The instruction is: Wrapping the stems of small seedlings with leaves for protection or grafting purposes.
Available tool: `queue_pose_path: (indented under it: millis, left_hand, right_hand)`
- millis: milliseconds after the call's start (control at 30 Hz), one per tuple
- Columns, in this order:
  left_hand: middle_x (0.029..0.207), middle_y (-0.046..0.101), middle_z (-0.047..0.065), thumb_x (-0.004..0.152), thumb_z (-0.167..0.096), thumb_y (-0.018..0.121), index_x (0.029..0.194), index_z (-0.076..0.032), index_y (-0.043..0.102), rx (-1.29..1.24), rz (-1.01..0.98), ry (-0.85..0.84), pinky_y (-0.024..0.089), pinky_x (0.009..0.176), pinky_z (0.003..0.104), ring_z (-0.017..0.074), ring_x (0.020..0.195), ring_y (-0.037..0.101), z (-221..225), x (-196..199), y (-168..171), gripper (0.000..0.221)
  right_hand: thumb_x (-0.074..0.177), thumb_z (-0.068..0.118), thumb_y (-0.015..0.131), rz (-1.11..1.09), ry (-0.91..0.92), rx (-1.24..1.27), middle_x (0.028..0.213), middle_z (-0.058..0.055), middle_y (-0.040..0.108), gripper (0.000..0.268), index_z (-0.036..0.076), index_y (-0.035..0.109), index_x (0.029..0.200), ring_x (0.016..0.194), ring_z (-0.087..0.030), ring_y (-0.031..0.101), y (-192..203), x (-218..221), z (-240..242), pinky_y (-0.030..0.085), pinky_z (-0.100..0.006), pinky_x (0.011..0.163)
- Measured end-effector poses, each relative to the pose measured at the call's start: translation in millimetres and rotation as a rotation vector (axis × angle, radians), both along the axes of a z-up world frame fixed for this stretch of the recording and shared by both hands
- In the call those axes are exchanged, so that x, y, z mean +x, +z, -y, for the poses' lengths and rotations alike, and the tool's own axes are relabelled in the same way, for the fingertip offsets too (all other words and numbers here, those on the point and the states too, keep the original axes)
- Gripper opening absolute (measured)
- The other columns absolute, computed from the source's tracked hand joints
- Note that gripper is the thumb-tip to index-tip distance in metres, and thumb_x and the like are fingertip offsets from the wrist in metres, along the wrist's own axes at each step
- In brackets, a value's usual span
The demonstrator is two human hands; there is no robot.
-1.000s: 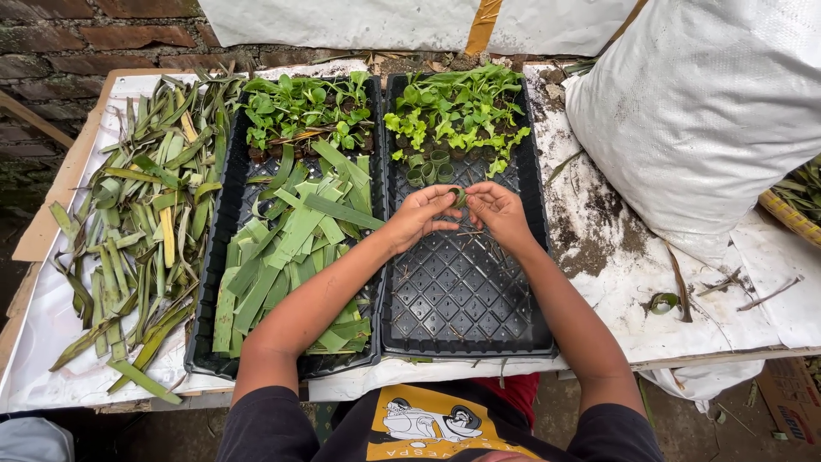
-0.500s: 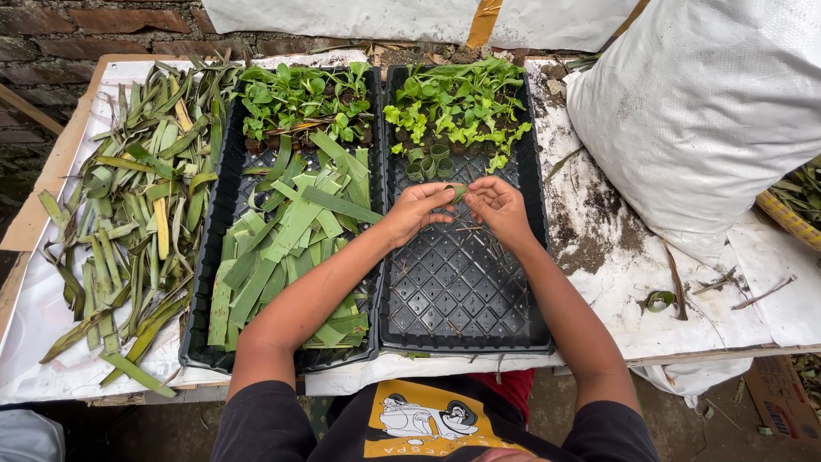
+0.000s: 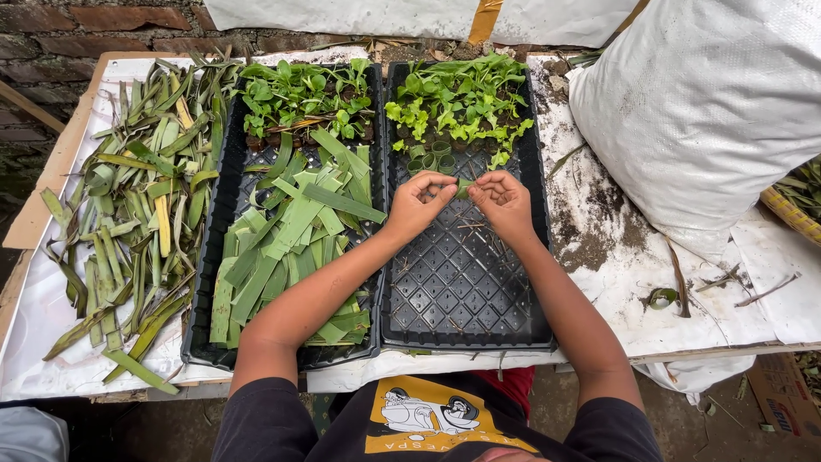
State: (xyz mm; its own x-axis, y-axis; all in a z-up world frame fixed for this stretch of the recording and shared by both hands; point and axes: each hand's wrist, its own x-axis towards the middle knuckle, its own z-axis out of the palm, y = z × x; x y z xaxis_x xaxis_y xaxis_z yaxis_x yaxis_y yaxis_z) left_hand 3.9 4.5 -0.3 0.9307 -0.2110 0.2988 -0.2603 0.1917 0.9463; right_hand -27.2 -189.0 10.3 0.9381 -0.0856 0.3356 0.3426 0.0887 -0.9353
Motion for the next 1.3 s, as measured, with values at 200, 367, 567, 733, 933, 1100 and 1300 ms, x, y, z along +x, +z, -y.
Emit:
queue_pose_path:
  millis: [200,367,567,733,933,1100,1300]
  left_hand:
    - [0.097,0.075,0.005,0.093,-0.017,0.081,0.109,-0.005,0.08,0.039,0.107,0.058,0.049,0.046,0.013,0.0026,0.065,0.067,2.1,-7.4,14.3,0.02]
    - [0.091,0.077,0.012,0.092,-0.013,0.081,0.114,0.002,0.075,-0.038,-0.044,-0.074,0.046,0.04,0.015,0.0053,0.056,0.067,4.7,-0.3,-19.4,0.028]
    - [0.092,0.078,0.017,0.094,-0.015,0.078,0.112,0.003,0.074,-0.032,-0.188,-0.085,0.047,0.038,0.015,0.0115,0.058,0.072,1.7,-0.6,-7.3,0.026]
    - [0.093,0.077,0.02,0.094,-0.013,0.076,0.112,0.006,0.071,-0.07,-0.24,-0.035,0.051,0.038,0.018,0.0168,0.058,0.074,1.8,0.9,-4.4,0.027]
    - [0.094,0.077,0.021,0.094,-0.014,0.076,0.111,0.006,0.07,-0.047,-0.258,-0.031,0.054,0.039,0.019,0.0192,0.059,0.075,1.4,-1.9,-0.8,0.026]
    - [0.094,0.078,0.017,0.093,-0.015,0.076,0.111,0.004,0.072,0.014,-0.287,-0.02,0.054,0.043,0.018,0.0158,0.062,0.075,1.5,-2.8,0.8,0.026]
    - [0.087,0.078,0.013,0.091,-0.014,0.074,0.103,0.002,0.075,0.374,-0.271,-0.01,0.055,0.047,0.02,0.0133,0.065,0.075,-1.5,1.3,-21.7,0.02]
  right_hand:
    - [0.094,0.0,0.078,0.026,-0.025,-0.019,0.09,-0.014,0.075,0.019,-0.003,0.064,0.105,0.066,-0.004,0.067,1.7,-0.4,-0.7,0.052,-0.015,0.055]
    - [0.094,-0.001,0.078,0.028,-0.012,-0.056,0.091,-0.015,0.076,0.02,-0.004,0.064,0.106,0.07,-0.004,0.069,-2.6,-0.2,0.5,0.055,-0.016,0.059]
    - [0.093,-0.008,0.062,0.053,-0.013,-0.204,0.098,-0.015,0.075,0.016,-0.002,0.071,0.105,0.082,-0.012,0.069,6.5,-2.9,-0.2,0.058,-0.024,0.067]
    - [0.092,-0.011,0.052,0.068,-0.079,-0.457,0.061,-0.006,0.059,0.034,0.009,0.07,0.072,0.058,-0.015,0.054,13.3,-6.2,7.6,0.048,-0.028,0.058]
    - [0.087,-0.011,0.056,-0.056,0.236,-0.723,0.097,-0.026,0.075,0.023,-0.002,0.075,0.095,0.091,-0.041,0.074,89.0,-41.2,-7.4,0.058,-0.051,0.077]
    - [0.094,-0.006,0.064,-0.214,0.239,-0.774,0.105,-0.024,0.078,0.02,-0.003,0.071,0.113,0.084,-0.033,0.078,43.1,-35.2,14.3,0.061,-0.041,0.069]
    - [0.09,-0.008,0.069,0.095,0.049,-0.917,0.115,-0.022,0.073,0.025,0.0,0.075,0.113,0.111,-0.042,0.07,55.0,1.1,21.6,0.058,-0.049,0.089]
